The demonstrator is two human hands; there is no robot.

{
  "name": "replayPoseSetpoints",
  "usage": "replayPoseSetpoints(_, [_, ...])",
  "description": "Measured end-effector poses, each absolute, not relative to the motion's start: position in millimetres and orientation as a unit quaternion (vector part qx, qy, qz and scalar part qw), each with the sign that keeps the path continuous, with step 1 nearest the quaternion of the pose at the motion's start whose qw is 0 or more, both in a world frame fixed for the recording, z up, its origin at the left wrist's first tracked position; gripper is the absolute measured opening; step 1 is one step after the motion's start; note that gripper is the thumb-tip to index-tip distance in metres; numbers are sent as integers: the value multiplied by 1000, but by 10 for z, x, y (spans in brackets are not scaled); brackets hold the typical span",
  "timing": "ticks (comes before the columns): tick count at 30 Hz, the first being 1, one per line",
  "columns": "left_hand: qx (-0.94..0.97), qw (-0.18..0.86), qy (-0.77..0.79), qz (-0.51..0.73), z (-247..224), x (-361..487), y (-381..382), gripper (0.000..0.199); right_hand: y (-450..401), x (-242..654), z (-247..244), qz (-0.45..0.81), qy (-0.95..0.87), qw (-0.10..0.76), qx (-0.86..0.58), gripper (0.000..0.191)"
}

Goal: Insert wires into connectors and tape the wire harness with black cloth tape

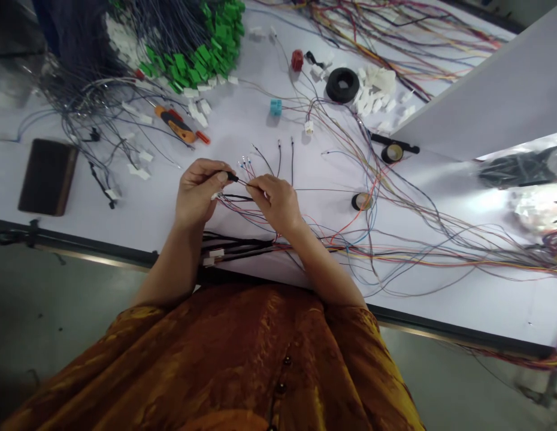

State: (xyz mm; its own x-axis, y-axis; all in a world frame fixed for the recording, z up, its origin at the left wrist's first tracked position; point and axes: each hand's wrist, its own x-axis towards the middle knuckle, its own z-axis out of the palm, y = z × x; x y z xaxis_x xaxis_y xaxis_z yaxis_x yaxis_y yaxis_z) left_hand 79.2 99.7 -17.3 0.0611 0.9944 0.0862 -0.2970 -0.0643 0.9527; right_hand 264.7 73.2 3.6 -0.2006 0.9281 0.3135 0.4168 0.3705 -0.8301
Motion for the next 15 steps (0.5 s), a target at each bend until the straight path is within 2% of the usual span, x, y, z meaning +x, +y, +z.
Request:
replayPoseSetpoints(6, [485, 509, 485, 520, -76, 703, 1003, 40, 760, 2470, 136, 313, -702, 403, -496, 23])
replayPoseSetpoints(10, [476, 554, 459, 506, -70, 636, 1031, 50, 795, 2324, 129, 316, -720, 378, -489, 22])
replayPoseSetpoints(12, [472, 561, 452, 508, -76, 615, 1051, 50, 811, 2291, 121, 316, -731, 368, -480, 22])
replayPoseSetpoints(15, [477, 525, 464, 530, -95, 626, 1052, 40, 817, 2263, 137, 317, -742, 347, -477, 23])
